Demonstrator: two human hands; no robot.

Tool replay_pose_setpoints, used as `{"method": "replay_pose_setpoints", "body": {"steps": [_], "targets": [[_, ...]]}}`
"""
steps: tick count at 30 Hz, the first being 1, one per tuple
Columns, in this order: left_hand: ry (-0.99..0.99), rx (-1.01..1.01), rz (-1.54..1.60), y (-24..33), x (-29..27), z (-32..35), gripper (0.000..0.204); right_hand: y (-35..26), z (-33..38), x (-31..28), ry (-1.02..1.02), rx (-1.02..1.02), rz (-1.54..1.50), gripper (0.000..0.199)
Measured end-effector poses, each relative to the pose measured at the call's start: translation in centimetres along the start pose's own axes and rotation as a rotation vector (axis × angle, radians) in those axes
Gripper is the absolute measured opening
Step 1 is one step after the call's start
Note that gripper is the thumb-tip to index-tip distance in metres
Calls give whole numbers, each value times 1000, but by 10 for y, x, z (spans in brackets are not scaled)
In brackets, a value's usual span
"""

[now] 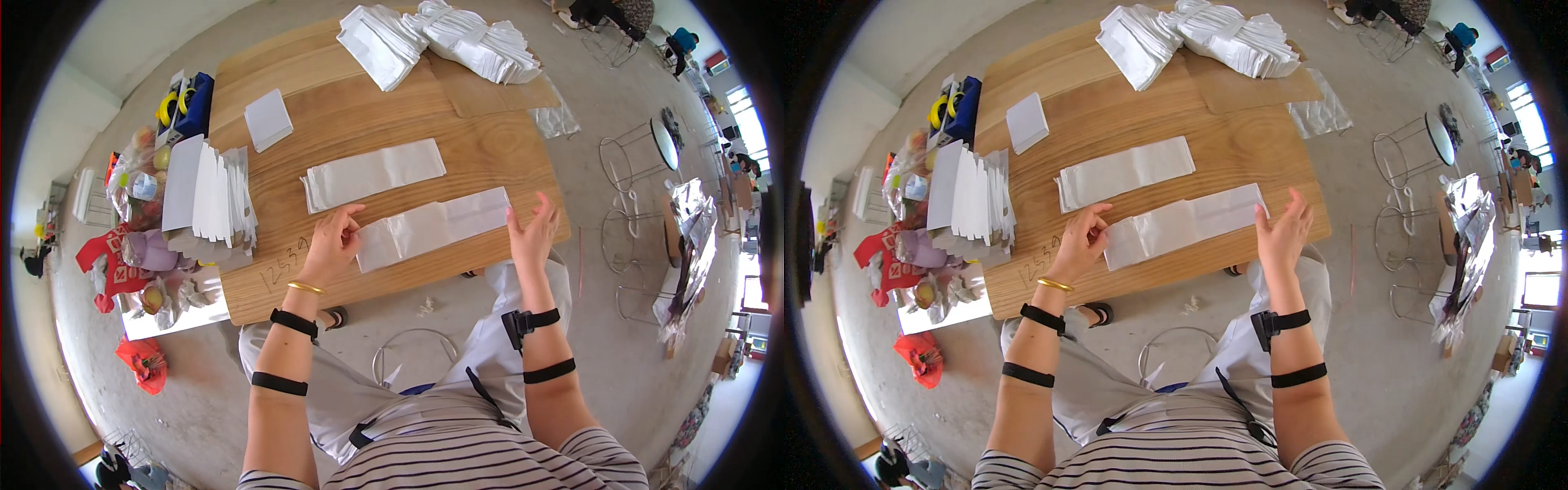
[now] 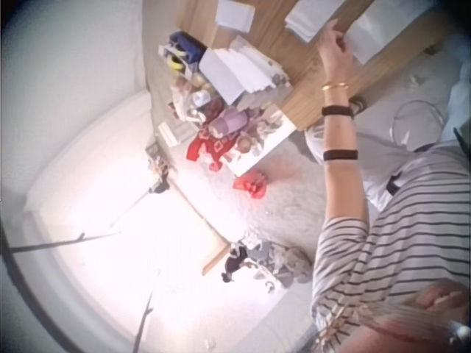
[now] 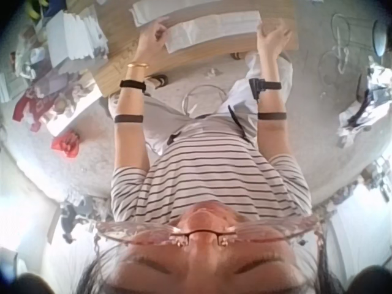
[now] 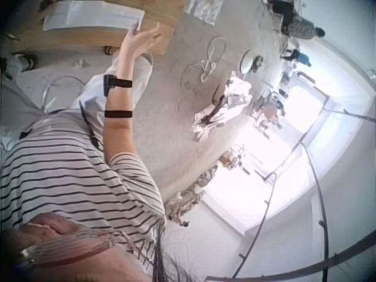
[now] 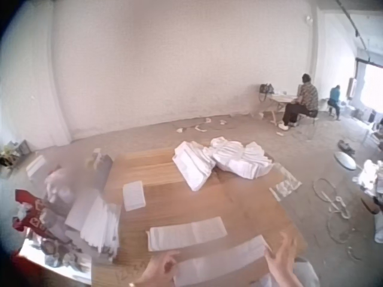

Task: Manually folding rectangular white plastic or foam sheets on a assembly table.

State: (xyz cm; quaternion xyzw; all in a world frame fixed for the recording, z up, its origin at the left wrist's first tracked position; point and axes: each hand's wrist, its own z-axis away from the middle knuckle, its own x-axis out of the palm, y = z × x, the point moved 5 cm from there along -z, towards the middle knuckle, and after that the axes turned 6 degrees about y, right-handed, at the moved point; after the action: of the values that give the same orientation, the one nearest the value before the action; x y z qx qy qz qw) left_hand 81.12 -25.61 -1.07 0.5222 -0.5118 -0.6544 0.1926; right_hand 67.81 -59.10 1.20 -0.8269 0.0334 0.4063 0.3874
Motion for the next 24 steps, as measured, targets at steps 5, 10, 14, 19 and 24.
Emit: {"method": "replay_pose_setpoints", "body": {"steps": [5,10,14,19,24], "targets": [[7,104,-75,1,-3,3,42,-95,41,33,-389,-619,-55,52],[12,99,-121,-5,5,4,25,-111,86,73,-636,-782,40,79],[9,53,-116,-9,-3,6,20,-118,97,80,-626,-791,57,87],[-50,60,-113,-3,-8,4,18,-117,104,89,-660,-789,65,86],[-83,60,-107,-2,1,-7,20,-105,97,87,-591,-810,119,90]]}}
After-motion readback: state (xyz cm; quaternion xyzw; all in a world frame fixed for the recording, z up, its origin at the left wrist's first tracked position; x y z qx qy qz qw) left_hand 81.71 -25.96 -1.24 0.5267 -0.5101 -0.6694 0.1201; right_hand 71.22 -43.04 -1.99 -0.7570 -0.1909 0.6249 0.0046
